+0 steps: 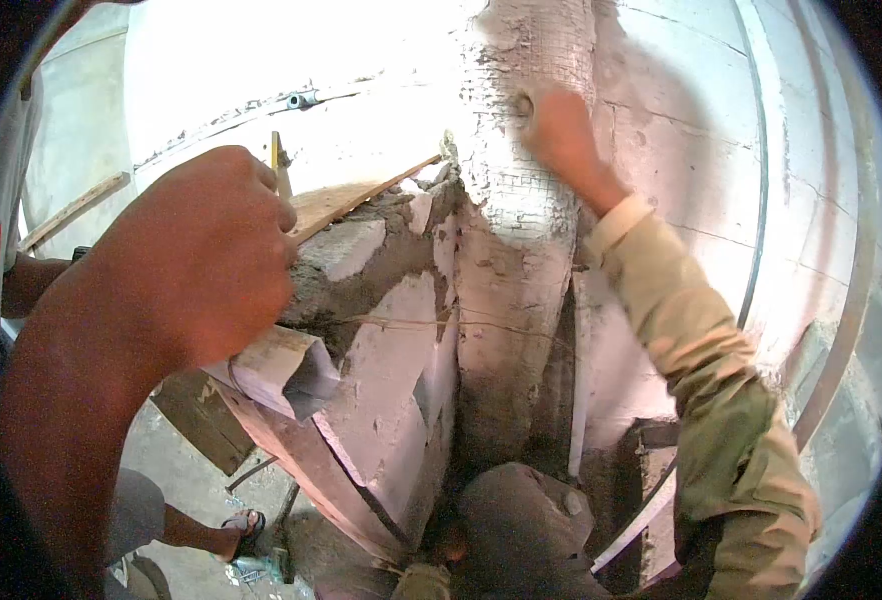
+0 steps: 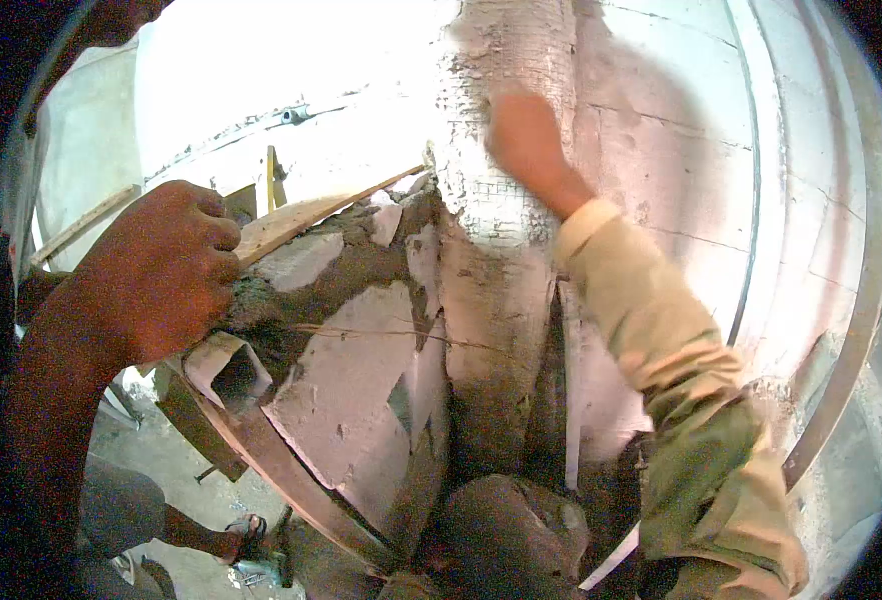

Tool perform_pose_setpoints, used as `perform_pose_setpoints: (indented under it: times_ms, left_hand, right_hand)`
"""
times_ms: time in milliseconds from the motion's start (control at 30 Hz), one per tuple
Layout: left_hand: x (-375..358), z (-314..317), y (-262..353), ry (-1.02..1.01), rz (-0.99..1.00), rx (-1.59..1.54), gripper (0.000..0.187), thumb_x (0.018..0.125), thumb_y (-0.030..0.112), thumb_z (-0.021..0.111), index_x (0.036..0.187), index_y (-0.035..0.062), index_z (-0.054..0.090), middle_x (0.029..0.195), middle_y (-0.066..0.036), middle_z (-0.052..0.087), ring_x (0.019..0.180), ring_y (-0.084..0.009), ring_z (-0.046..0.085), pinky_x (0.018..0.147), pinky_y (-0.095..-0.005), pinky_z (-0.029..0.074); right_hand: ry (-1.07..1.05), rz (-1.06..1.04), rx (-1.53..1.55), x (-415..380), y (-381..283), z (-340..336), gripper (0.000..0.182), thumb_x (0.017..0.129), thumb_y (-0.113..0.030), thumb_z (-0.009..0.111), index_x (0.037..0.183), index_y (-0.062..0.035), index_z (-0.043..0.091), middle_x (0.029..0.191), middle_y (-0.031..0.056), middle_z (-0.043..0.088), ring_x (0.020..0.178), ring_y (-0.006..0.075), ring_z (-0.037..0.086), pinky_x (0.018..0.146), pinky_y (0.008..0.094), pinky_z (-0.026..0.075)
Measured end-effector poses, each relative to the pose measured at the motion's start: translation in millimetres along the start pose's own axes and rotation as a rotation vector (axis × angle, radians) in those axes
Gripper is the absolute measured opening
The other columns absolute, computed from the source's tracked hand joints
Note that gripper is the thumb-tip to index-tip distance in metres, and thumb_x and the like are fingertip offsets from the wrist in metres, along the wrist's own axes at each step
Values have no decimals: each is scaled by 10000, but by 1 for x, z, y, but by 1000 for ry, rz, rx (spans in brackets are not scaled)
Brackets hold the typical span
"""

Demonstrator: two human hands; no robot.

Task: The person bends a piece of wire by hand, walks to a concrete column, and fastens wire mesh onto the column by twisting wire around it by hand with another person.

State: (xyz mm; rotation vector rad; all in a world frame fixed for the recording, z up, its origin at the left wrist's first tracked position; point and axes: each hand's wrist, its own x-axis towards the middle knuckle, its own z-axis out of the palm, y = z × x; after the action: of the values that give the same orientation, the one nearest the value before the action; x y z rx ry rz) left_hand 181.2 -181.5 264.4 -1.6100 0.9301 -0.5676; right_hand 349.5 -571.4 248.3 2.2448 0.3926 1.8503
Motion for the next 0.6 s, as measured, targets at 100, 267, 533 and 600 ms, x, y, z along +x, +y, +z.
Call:
perform_pose_setpoints:
  times_ms: [100,267,533,600]
  left_hand:
    - [0,10,5,46,-102,-187,135,840,164,582,722,98,598,689,-29,611,721,-159,647,741,-288,553]
    - [-4,10,0,156,-39,-124,107,849,165,573,797,73,585,724,-30,604,723,-163,641,703,-289,551]
    - [0,2,8,-32,-111,-122,150,864,210,671,751,151,750,862,15,733,920,-124,654,881,-273,514]
    - [0,14,8,-1,-105,-123,165,869,206,663,734,150,739,854,13,730,910,-126,652,875,-273,516]
  right_hand:
    - [9,353,194,-38,-47,3,225,988,-182,529,1104,3,585,761,250,642,688,451,632,647,525,504]
    - [122,454,241,-45,-78,46,338,886,-74,600,1201,4,505,726,244,650,688,436,667,600,511,507]
    - [230,667,122,-45,-95,61,316,812,-49,634,1076,-11,464,628,202,630,574,425,649,555,550,502]
    - [212,714,98,-39,-100,65,321,827,-66,648,1094,-7,480,650,189,645,612,394,677,561,521,528]
